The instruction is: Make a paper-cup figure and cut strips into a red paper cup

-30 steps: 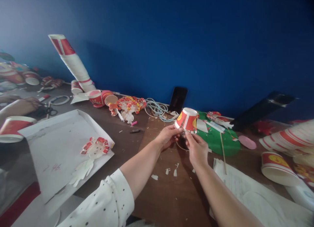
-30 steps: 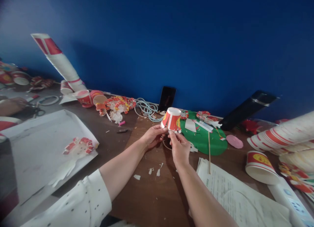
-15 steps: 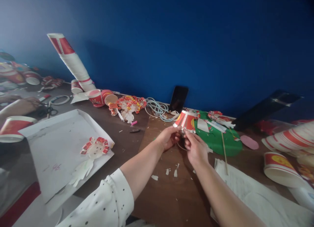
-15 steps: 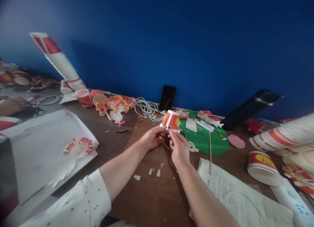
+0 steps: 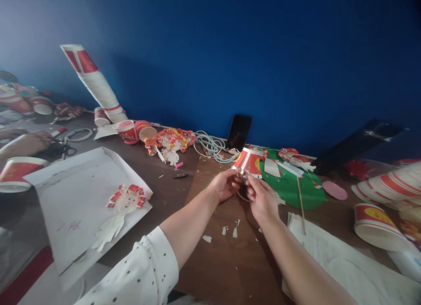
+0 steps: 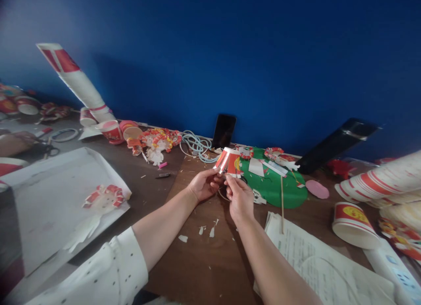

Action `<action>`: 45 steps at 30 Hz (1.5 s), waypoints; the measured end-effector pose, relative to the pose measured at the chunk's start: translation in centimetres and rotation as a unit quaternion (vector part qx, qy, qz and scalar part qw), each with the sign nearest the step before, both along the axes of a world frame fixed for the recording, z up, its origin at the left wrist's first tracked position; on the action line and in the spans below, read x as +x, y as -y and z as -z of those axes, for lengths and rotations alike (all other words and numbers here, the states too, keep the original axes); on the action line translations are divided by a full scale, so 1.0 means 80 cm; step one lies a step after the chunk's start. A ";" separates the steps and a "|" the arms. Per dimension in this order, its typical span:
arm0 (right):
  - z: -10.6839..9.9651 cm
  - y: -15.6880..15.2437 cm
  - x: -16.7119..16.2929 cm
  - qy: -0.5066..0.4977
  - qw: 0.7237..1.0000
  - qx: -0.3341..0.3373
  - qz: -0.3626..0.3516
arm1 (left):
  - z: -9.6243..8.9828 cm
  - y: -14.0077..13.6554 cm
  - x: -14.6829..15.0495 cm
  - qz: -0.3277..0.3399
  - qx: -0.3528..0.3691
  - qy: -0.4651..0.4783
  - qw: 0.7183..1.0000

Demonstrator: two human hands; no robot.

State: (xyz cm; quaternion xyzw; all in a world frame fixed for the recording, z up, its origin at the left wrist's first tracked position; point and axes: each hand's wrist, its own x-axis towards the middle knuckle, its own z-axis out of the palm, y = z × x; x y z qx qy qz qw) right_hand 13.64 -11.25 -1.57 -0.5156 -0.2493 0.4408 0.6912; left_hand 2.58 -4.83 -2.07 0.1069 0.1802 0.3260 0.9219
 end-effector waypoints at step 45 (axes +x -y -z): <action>-0.016 0.004 0.201 0.666 0.598 -0.446 0.002 | -0.001 -0.002 0.001 -0.100 0.104 -0.026 0.989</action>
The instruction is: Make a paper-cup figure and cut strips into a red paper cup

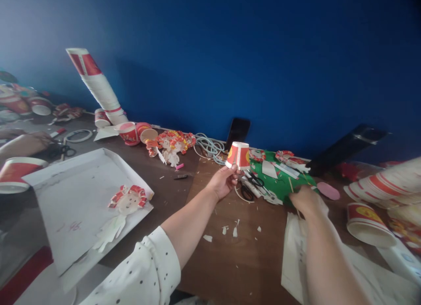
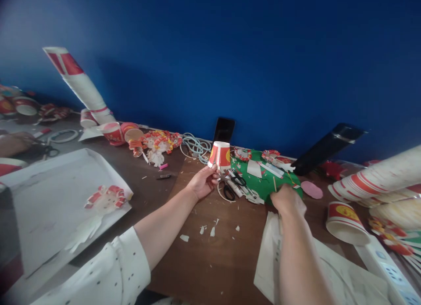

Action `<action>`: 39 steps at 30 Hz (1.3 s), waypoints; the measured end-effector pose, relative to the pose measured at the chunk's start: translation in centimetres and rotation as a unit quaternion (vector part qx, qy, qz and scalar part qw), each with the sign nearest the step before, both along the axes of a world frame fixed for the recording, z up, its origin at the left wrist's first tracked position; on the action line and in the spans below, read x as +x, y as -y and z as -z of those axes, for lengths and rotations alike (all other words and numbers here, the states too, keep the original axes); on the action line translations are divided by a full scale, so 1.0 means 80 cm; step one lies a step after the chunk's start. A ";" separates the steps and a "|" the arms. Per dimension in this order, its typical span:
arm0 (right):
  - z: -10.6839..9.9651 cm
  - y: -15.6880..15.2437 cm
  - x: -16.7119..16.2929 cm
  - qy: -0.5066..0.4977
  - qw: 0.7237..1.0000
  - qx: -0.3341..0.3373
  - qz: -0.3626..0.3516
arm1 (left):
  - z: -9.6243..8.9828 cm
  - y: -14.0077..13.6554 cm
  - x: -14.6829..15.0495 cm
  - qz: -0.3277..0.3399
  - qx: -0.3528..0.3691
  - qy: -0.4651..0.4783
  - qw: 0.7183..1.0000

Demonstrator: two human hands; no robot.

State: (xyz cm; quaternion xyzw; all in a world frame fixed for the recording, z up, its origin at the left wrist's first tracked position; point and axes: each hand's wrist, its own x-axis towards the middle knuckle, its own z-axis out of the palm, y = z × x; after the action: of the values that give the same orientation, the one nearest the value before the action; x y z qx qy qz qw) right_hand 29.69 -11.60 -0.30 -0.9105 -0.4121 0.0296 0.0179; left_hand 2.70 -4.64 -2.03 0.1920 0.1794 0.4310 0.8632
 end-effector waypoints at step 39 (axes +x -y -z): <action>-0.002 0.004 -0.128 -0.806 0.468 0.358 -0.056 | 0.005 0.029 0.004 0.135 0.269 -0.219 0.928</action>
State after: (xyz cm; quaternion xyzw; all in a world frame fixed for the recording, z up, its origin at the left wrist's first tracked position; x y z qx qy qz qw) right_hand 19.46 -11.93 -0.12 -0.3731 -0.2405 0.6007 0.6649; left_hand 3.04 -6.93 -2.43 0.5295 0.2138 0.2892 0.7683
